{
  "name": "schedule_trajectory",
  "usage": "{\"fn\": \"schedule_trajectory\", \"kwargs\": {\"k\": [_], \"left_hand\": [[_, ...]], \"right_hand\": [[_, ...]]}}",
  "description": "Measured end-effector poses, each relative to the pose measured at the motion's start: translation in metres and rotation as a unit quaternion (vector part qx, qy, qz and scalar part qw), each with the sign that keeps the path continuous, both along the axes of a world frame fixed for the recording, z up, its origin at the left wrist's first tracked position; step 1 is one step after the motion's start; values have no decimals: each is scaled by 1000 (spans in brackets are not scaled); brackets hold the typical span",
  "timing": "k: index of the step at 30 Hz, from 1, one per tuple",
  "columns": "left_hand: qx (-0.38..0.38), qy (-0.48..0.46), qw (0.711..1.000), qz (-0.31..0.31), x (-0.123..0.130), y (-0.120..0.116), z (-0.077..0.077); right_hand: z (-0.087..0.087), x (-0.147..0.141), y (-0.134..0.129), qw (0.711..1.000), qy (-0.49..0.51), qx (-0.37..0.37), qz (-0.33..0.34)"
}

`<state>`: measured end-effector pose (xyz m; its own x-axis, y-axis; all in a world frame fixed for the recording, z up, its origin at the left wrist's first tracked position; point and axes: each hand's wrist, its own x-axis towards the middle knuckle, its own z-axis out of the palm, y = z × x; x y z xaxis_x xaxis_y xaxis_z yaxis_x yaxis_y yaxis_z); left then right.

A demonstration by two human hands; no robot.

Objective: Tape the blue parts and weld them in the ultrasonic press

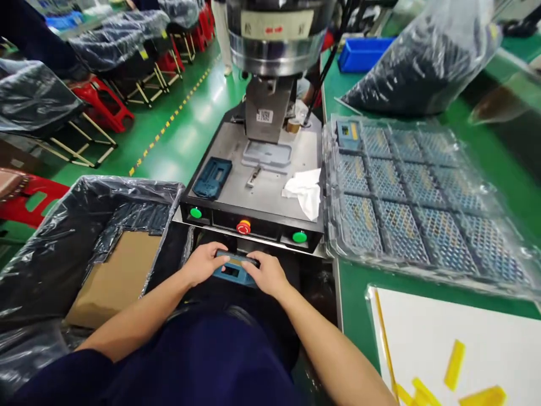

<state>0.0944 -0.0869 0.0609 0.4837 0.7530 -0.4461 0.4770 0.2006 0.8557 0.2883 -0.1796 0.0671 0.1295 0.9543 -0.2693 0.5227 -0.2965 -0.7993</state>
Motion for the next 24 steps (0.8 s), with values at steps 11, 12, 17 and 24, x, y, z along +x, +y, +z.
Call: {"fn": "schedule_trajectory", "kwargs": {"k": [11,12,17,24], "left_hand": [[248,176,952,-25,25,-13,21],[264,176,948,-25,27,-14,22],[173,82,982,0,25,-4,20],[-182,-137,966,122,11,7,33]], "right_hand": [[-14,-13,-6,997,58,53,-24],[-16,-13,-8,995,68,59,-30],[-21,-5,-9,989,122,42,-77],[-21,1,-4,952,274,-15,-136]]}}
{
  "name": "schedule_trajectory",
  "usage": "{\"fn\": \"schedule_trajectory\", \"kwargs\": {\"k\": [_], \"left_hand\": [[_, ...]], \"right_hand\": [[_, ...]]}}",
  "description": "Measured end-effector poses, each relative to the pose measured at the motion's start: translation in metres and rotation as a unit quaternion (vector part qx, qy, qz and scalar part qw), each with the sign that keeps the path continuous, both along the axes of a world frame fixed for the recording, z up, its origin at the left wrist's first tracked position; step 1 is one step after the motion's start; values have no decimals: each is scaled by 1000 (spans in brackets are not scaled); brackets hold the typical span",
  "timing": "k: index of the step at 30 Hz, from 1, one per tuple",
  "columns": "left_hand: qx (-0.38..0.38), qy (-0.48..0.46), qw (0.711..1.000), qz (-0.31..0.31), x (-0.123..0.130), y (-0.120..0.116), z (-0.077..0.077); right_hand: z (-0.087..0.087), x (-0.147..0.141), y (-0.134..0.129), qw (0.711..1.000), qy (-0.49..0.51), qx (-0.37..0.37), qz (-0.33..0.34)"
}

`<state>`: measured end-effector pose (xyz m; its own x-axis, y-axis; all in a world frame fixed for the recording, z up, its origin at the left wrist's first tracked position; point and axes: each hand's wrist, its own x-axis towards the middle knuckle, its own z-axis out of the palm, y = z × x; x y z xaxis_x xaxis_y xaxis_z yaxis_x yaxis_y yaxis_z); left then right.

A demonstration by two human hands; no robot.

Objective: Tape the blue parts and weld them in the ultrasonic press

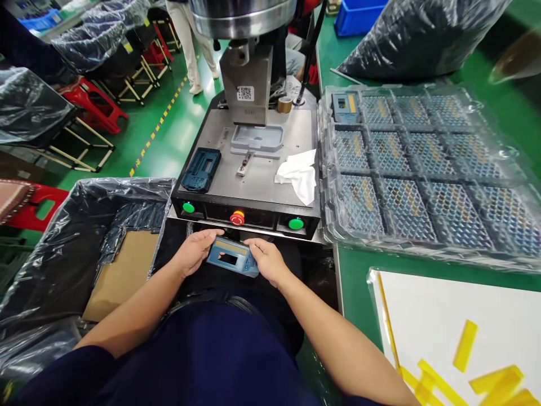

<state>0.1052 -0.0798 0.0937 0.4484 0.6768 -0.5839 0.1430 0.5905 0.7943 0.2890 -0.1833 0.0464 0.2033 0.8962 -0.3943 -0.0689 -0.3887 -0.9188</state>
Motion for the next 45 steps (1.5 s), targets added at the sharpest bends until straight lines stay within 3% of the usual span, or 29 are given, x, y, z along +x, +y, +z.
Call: {"fn": "schedule_trajectory", "kwargs": {"k": [10,22,31,34,37,41,45], "left_hand": [[-80,-51,995,2,-6,-3,20],[-36,-35,999,-16,-9,-11,35],[-27,-90,995,-42,-10,-24,60],[17,-65,997,-49,-10,-23,53],[11,-36,999,-1,-12,-17,39],[-49,-45,995,69,-12,-9,28],[-85,-66,992,69,-9,-7,31]], "right_hand": [[5,3,4,995,102,-19,-9],[8,0,3,986,168,-3,-6],[10,-1,2,967,254,-3,10],[8,-3,1,983,182,16,23],[17,3,-3,993,-1,94,73],[51,15,-15,926,-262,210,173],[89,17,-30,847,-427,216,234]]}}
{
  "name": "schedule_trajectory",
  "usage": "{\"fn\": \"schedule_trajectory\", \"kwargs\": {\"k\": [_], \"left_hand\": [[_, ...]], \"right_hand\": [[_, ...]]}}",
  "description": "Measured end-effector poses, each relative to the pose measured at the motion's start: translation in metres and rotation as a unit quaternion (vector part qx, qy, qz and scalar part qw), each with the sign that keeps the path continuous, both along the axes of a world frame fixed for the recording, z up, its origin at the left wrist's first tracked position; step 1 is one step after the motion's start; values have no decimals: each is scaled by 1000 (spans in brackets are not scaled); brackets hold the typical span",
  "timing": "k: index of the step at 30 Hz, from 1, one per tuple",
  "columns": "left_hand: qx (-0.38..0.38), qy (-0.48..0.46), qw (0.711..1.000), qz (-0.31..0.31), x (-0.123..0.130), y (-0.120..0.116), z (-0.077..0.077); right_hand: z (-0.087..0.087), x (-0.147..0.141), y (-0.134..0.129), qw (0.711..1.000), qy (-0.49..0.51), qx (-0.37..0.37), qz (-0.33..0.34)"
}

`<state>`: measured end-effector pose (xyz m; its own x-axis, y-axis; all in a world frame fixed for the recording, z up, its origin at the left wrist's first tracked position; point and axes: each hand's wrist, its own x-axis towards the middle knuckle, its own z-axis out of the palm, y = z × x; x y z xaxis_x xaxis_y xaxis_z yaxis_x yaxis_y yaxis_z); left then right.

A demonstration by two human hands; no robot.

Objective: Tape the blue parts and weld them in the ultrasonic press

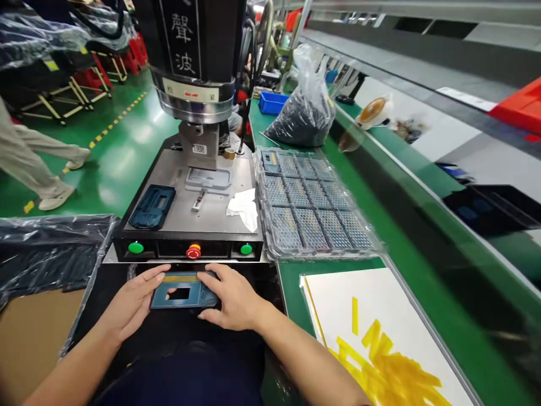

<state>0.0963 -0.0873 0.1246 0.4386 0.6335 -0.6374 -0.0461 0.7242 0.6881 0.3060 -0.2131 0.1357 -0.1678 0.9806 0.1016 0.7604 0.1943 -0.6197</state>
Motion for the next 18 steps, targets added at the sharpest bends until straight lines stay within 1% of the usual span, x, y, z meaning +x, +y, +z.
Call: {"fn": "schedule_trajectory", "kwargs": {"k": [3,4,5,6,7,9,11,13,15,18], "left_hand": [[2,-22,1000,-2,2,-1,4],[10,-27,1000,1,2,0,4],[20,-30,999,5,0,0,3],[29,-29,999,9,-1,2,2],[35,-26,999,12,-4,3,0],[37,-18,999,14,-10,4,-3],[37,-12,999,18,-16,4,-6],[36,-8,999,25,-22,3,-7],[34,-2,999,34,-27,1,-7],[31,10,998,54,-36,1,-7]], "right_hand": [[21,5,-4,998,-56,34,-4],[28,10,-3,996,-66,50,-23],[34,18,-1,993,-73,70,-57],[40,29,4,987,-79,91,-107],[45,42,11,975,-85,109,-171],[55,75,28,934,-101,131,-316],[60,110,49,888,-130,100,-429],[63,141,69,847,-157,49,-505],[63,162,85,816,-178,0,-550],[58,177,100,787,-198,-51,-582]]}}
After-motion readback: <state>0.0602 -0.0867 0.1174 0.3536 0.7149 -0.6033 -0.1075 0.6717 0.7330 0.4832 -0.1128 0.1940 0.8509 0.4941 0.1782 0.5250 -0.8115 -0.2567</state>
